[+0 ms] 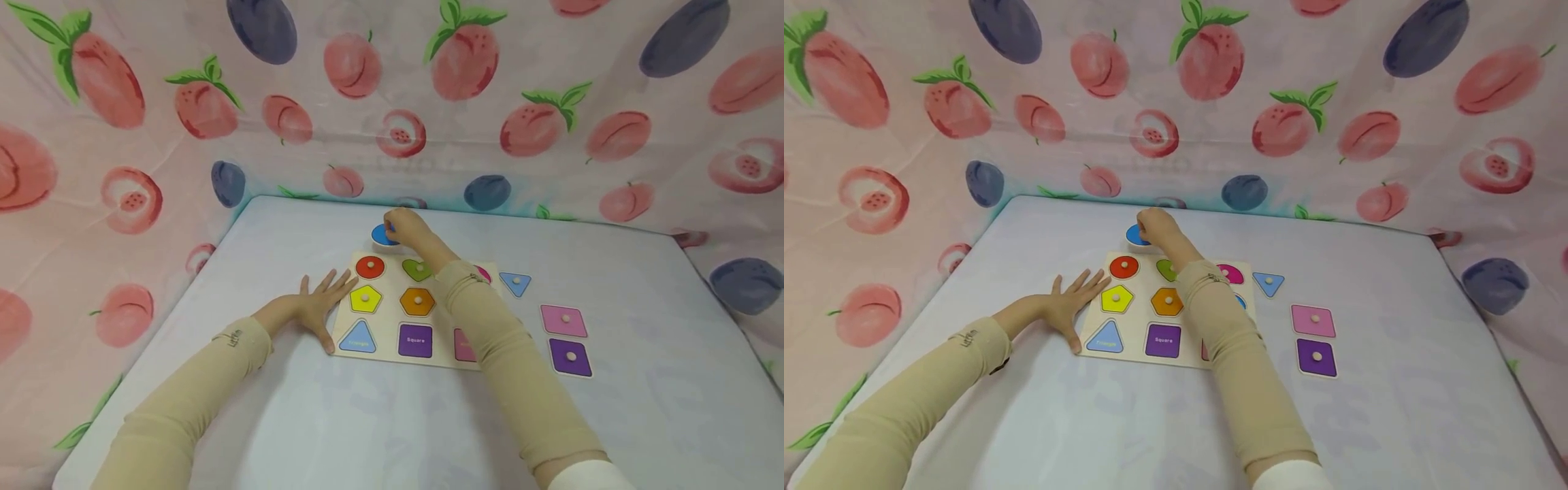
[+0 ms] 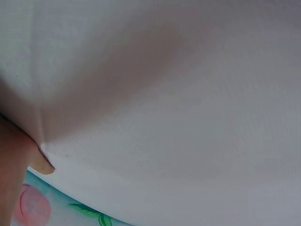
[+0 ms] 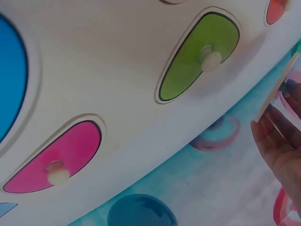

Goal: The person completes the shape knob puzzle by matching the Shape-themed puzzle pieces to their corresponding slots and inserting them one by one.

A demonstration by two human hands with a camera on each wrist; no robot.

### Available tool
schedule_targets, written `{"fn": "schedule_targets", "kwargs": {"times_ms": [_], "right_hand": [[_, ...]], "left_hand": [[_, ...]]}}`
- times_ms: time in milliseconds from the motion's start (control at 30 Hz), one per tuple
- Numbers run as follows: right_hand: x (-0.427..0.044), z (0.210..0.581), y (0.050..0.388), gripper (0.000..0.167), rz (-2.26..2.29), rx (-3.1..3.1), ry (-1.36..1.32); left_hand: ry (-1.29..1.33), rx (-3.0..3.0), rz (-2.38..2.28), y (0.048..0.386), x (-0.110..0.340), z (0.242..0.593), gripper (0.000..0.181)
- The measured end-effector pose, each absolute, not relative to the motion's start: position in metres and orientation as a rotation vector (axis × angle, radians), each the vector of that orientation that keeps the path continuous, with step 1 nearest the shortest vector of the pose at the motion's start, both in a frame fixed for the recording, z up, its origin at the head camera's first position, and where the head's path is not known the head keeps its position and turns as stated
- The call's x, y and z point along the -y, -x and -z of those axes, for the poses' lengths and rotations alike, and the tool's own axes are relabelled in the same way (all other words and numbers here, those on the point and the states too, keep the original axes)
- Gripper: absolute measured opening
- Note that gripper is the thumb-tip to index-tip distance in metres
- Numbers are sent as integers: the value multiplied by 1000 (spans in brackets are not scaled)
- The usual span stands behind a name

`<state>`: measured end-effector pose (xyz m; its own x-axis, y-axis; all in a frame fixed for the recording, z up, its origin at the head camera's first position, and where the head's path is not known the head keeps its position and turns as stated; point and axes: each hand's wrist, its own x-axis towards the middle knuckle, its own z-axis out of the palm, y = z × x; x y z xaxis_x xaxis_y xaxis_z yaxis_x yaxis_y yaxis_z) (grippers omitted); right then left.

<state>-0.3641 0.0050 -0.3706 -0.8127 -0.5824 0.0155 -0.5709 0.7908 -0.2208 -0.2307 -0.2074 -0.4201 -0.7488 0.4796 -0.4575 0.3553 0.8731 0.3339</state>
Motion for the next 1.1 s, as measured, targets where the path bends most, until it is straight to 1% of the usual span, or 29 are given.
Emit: {"fn": "schedule_targets", "kwargs": {"times_ms": [600, 867, 1100], "right_hand": [[-34, 375, 345, 15, 319, -2927, 930], [-46, 375, 332, 15, 340, -2921, 867], [-63, 376, 318, 14, 343, -2909, 878]], "left_hand": [[-598, -2505, -296, 232, 207, 425, 139], [-597, -2493, -307, 230, 206, 424, 139], [-623, -2494, -304, 231, 209, 423, 140]]}}
